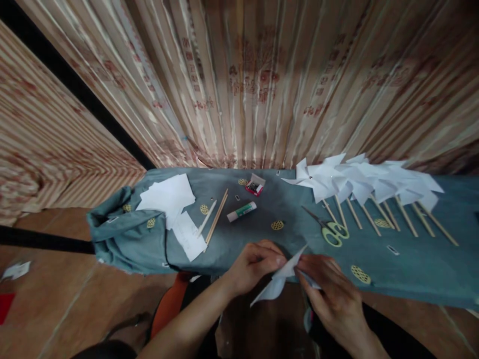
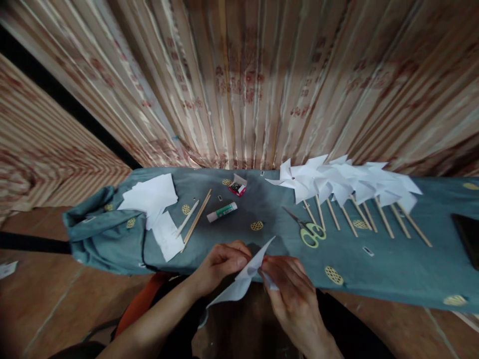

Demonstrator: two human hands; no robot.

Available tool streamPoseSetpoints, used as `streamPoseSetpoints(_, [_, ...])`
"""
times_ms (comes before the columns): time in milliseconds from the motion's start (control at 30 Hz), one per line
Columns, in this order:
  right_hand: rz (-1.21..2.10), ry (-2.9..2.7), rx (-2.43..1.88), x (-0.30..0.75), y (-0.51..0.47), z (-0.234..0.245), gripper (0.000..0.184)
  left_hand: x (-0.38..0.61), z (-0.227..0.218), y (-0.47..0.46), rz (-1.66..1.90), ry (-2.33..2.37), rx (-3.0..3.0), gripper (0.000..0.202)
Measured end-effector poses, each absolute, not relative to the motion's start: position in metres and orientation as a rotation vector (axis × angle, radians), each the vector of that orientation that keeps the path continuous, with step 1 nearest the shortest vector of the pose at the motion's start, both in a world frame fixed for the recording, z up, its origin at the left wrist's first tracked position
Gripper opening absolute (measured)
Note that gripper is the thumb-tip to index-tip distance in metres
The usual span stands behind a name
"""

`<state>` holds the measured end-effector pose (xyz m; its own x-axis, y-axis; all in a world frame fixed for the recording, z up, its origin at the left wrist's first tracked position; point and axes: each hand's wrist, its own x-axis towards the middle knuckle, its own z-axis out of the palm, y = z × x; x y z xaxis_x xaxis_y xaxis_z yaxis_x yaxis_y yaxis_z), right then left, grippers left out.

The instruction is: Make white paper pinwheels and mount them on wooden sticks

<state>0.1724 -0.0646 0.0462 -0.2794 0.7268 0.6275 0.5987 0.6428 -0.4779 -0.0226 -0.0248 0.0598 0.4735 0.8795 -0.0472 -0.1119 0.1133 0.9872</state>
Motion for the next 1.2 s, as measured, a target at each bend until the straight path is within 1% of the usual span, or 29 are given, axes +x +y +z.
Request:
streamPoseSetpoints(100, [0.264, -1.944, -1.078, 0.172, -0.056, 0.043, 0.015, -0.028, 0.057, -0.015, 0.846, 0.832, 1.220, 0.047])
streamPoseSetpoints(200, [0.461, -1.825, -1.180, 0.172, -0.049, 0.043, 0.009, -0.037, 0.051, 0.005, 0.920, 0.990, 1.327, 0.041])
streamPoseSetpoints(333, [0.760, -1.605, -1.310, 0.179, -0.043, 0.043, 0.015, -0.049, 0.034, 0.044, 1.108, 1.339, 1.552, 0.019])
streamPoseSetpoints(400, [0.869, -1.547, -1.358, 0.186, -0.041, 0.041, 0.018, -0.055, 0.027, 0.064, 1.126, 1.515, 1.682, 0.017])
streamPoseSetpoints(533, [1.010, -1.404, -1.438, 0.200, -0.038, 0.034, 0.023, -0.077, 0.023, 0.087, 1.085, 1.785, 1.773, 0.021])
streamPoseSetpoints(667, [1.048, -1.268, -1.476, 0.211, -0.039, 0.030, 0.026, -0.104, 0.022, 0.085, 0.948, 1.979, 1.881, 0.022])
streamPoseSetpoints(833, [1.040, -1.284, -1.508, 0.218, -0.042, 0.035, 0.025, -0.113, 0.015, 0.077, 0.567, 2.123, 1.959, 0.025])
streamPoseSetpoints(900, [1.024, -1.285, -1.506, 0.217, -0.043, 0.038, 0.025, -0.112, 0.015, 0.076, 0.468, 2.164, 1.975, 0.027])
streamPoseSetpoints(1200, [1.023, -1.269, -1.500, 0.207, -0.042, 0.041, 0.027, -0.103, 0.024, 0.073, 0.250, 2.252, 2.068, 0.031])
